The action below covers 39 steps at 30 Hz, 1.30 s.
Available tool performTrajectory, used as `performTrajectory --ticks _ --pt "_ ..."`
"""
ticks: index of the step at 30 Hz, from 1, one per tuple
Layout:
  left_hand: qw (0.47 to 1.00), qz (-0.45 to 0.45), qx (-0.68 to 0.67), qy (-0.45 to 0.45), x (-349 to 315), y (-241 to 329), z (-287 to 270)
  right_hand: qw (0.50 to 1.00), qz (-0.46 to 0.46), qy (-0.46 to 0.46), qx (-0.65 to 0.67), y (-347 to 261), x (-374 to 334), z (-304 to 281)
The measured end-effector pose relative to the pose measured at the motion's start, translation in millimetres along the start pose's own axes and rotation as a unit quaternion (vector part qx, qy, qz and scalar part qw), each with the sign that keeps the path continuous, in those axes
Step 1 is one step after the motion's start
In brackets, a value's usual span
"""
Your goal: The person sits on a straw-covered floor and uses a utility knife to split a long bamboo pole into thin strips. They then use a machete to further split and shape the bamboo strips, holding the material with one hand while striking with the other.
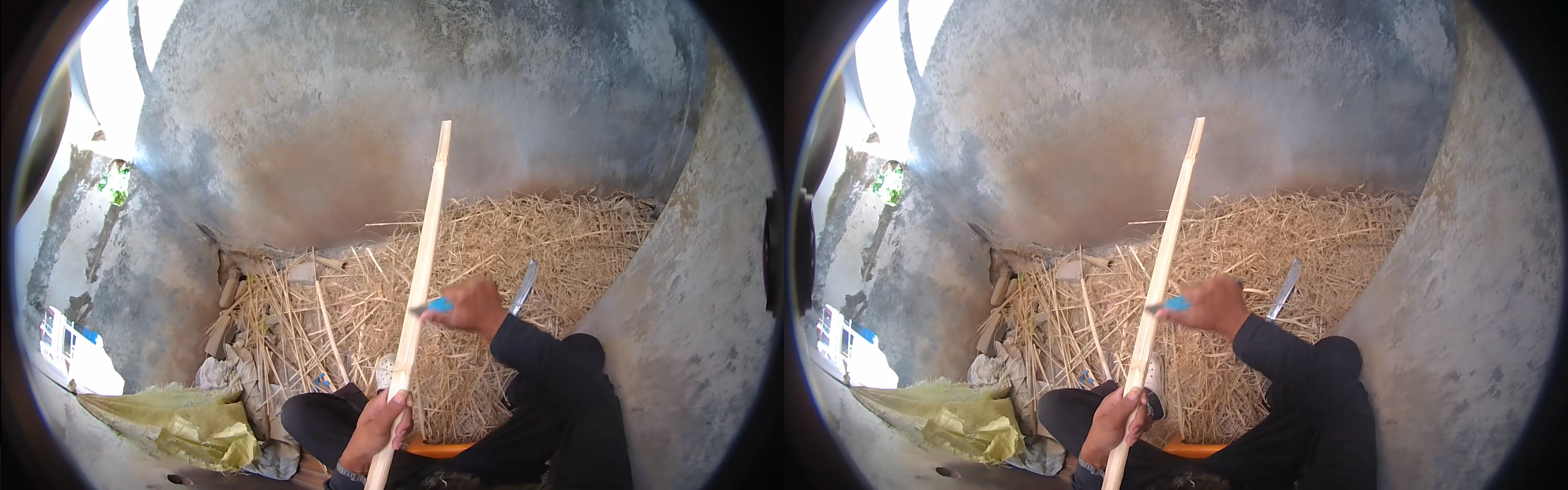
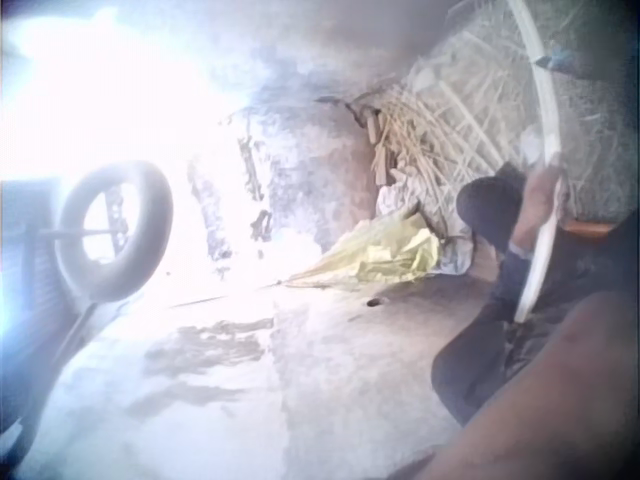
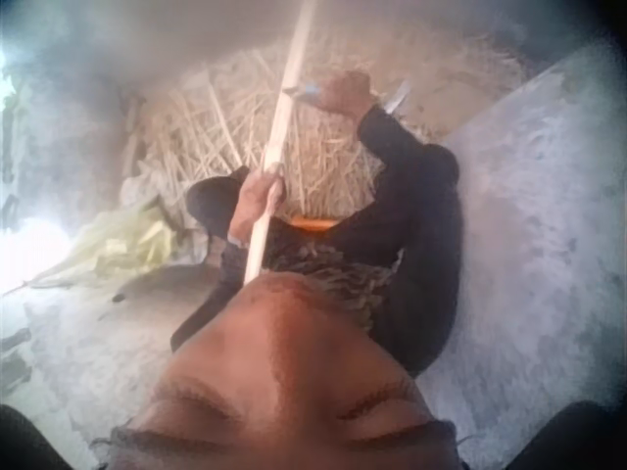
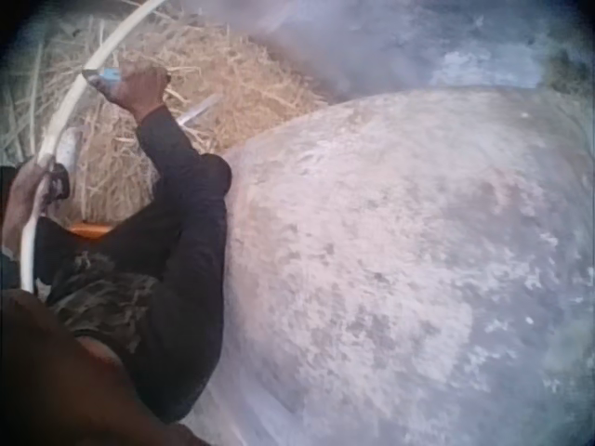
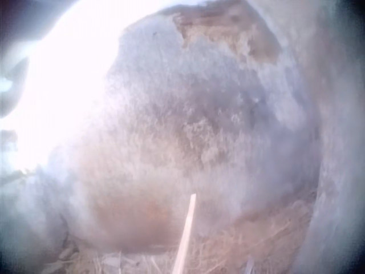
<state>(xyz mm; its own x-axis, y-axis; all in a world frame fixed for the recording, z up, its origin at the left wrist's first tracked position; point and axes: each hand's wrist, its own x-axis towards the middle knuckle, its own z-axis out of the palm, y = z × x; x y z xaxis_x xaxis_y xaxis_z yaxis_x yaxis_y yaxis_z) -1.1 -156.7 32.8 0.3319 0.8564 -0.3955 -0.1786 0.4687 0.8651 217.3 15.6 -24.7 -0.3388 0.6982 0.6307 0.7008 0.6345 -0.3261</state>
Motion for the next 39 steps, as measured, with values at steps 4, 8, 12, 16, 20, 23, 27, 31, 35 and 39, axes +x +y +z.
performTrajectory --ticks 4,8,12,16,20,23,27,31,35,39 --pt "1.000 -0.003 0.004 -0.020 -4.2 0.7 4.7 0.997 0.068 0.048 -0.007 20.0 7.1 -3.9" --pt "1.000 -0.018 0.000 -0.011 -6.8 1.5 5.4 0.999 0.002 0.025 0.030 -8.9 -5.5 -5.1" --pt "0.996 -0.011 0.084 -0.012 -10.8 0.6 9.2 0.997 0.010 0.070 -0.038 48.3 9.0 0.1" --pt "0.995 -0.011 0.098 -0.013 -11.2 3.6 13.7 0.994 0.028 0.065 -0.079 69.6 15.0 9.8" --pt "0.995 -0.039 0.088 -0.024 -18.0 -1.8 17.4 0.982 0.075 0.132 -0.109 118.6 24.0 2.3" --pt "0.994 -0.040 0.101 -0.026 -16.9 1.2 22.2 0.977 0.065 0.134 -0.152 134.7 25.1 2.5" --pt "0.991 -0.066 0.107 -0.043 -22.0 -5.5 26.0 0.969 0.150 0.119 -0.154 167.7 23.6 -10.3" --pt "0.990 -0.063 0.113 -0.061 -24.3 -18.0 24.2 0.936 0.263 0.110 -0.205 194.5 27.7 -7.4" --pt "0.986 -0.132 0.095 -0.042 -58.0 -10.7 51.4 0.874 0.450 0.112 -0.148 267.8 -6.0 -44.0" --pt "0.987 -0.100 0.124 0.008 -32.4 -26.5 15.7 0.855 0.512 0.013 -0.079 234.0 -22.1 -37.9"
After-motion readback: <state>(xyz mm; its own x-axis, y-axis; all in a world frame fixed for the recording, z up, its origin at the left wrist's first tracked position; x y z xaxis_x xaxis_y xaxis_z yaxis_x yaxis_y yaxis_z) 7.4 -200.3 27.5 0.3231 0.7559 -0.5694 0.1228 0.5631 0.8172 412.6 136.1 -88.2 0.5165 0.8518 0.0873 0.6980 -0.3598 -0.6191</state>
